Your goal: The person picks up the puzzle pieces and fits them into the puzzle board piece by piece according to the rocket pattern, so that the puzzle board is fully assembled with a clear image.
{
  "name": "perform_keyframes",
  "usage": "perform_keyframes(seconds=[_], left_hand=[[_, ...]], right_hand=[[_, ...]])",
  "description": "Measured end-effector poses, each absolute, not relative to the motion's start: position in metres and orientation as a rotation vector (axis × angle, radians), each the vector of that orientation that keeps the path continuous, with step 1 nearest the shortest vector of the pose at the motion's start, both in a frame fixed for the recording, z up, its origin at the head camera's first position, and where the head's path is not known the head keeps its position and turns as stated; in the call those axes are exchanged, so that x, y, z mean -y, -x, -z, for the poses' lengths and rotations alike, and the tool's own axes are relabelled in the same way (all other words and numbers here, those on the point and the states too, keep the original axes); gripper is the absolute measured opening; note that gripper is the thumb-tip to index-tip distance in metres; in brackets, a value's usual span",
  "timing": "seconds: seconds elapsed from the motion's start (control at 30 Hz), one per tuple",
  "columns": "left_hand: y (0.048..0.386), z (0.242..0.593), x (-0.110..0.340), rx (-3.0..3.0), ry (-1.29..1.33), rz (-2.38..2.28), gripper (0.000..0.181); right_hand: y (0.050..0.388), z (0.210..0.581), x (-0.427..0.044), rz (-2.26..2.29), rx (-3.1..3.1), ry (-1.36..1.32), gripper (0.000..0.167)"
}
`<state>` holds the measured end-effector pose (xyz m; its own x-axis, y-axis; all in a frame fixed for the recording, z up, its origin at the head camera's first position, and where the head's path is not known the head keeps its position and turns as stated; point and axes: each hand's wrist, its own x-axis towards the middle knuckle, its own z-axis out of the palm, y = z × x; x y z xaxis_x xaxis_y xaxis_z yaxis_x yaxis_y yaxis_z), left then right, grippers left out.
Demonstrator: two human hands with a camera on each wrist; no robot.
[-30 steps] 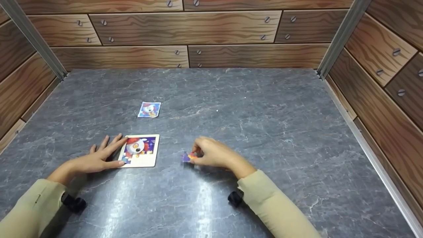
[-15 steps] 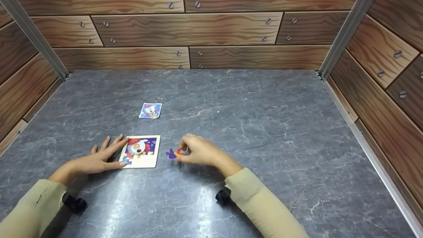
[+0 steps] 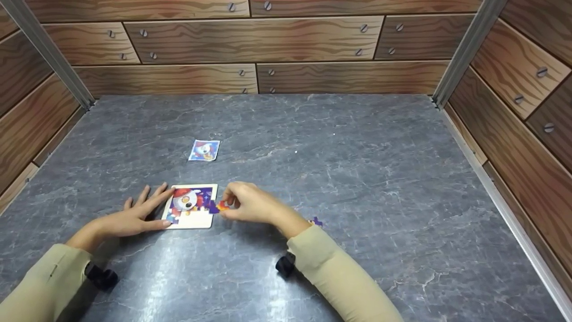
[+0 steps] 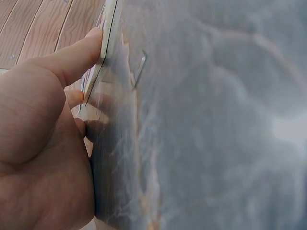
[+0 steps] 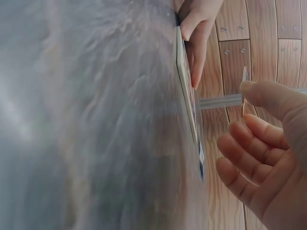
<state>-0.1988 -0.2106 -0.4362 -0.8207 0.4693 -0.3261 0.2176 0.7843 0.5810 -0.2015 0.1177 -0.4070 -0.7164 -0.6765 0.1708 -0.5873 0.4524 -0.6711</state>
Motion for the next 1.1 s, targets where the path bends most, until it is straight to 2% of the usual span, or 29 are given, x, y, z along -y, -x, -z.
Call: perform_keyframes(seconds=[0.7,1.1], left_hand=[[0.197,0.436,0.212,-2.525,-0.528,-0.747,0.086],[0.197,0.435,0.211,-2.538,-0.529,-0.733,0.086]], right_hand=[[0.210,0.415,-0.072,1.153,-2.486,1.139,0.024],[0.213,0.419,-0.051,1.009,-2.554,1.148,0.025]])
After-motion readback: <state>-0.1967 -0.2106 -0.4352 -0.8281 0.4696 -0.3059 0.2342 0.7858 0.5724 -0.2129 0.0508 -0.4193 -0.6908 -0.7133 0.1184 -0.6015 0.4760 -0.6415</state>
